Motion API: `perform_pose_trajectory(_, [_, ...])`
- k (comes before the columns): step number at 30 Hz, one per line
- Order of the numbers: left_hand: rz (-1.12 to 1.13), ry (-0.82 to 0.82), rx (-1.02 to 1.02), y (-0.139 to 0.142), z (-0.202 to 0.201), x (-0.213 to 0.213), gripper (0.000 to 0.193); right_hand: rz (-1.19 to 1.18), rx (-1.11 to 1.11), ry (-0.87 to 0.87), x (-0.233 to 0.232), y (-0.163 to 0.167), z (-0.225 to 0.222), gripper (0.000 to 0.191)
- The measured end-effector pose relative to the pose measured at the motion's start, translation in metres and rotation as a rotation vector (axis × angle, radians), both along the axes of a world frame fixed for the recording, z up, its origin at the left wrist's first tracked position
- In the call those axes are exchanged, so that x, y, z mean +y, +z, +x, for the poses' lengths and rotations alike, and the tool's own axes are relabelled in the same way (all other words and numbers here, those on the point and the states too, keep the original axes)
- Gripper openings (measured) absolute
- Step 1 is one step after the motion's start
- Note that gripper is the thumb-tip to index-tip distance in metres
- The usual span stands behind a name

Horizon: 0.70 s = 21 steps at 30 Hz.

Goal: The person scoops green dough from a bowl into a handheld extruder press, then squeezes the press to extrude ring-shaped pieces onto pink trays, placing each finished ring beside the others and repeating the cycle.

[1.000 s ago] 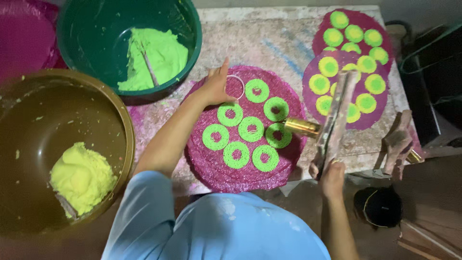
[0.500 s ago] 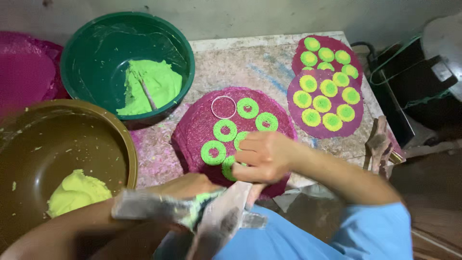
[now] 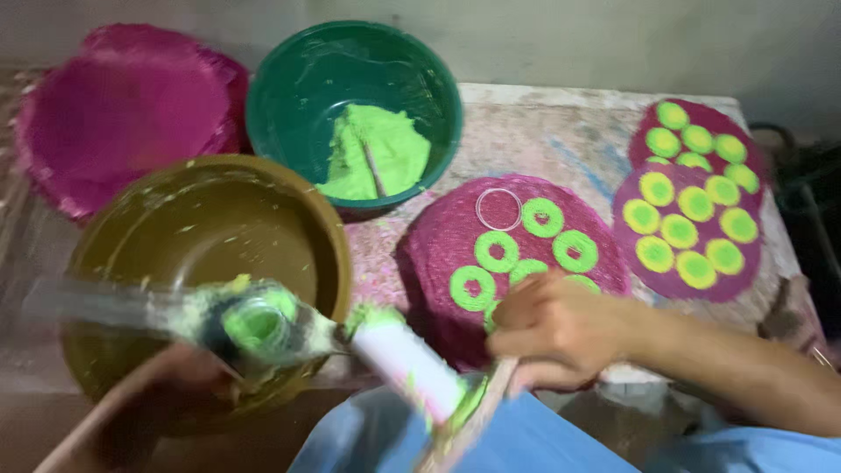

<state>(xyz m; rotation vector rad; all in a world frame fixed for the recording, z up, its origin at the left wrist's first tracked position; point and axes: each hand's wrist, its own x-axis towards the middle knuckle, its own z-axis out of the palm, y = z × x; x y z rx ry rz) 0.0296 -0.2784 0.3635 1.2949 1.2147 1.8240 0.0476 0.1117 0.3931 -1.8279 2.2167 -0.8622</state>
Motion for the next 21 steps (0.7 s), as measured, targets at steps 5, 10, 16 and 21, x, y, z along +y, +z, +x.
perform_pose_trajectory(5, [0.092,-0.205,-0.260,-0.068,-0.034,-0.038,0.091,0.115,1.220,-0.110,-0.062,0.021,-0.085,0.018])
perform_pose_trajectory(10, [-0.244,0.430,-0.705,-0.174,-0.076,-0.057,0.042,-0.240,0.989,-0.528,-0.125,-0.014,-0.184,0.039])
perform_pose_trajectory(16, [-0.070,1.264,-0.287,-0.257,-0.235,-0.073,0.022,0.319,-0.034,-1.126,-0.216,-0.202,-0.322,0.044])
perform_pose_trajectory(21, [-0.079,1.518,0.179,-0.273,-0.321,-0.087,0.032,0.650,-0.006,-1.139,-0.249,-0.265,-0.390,0.028])
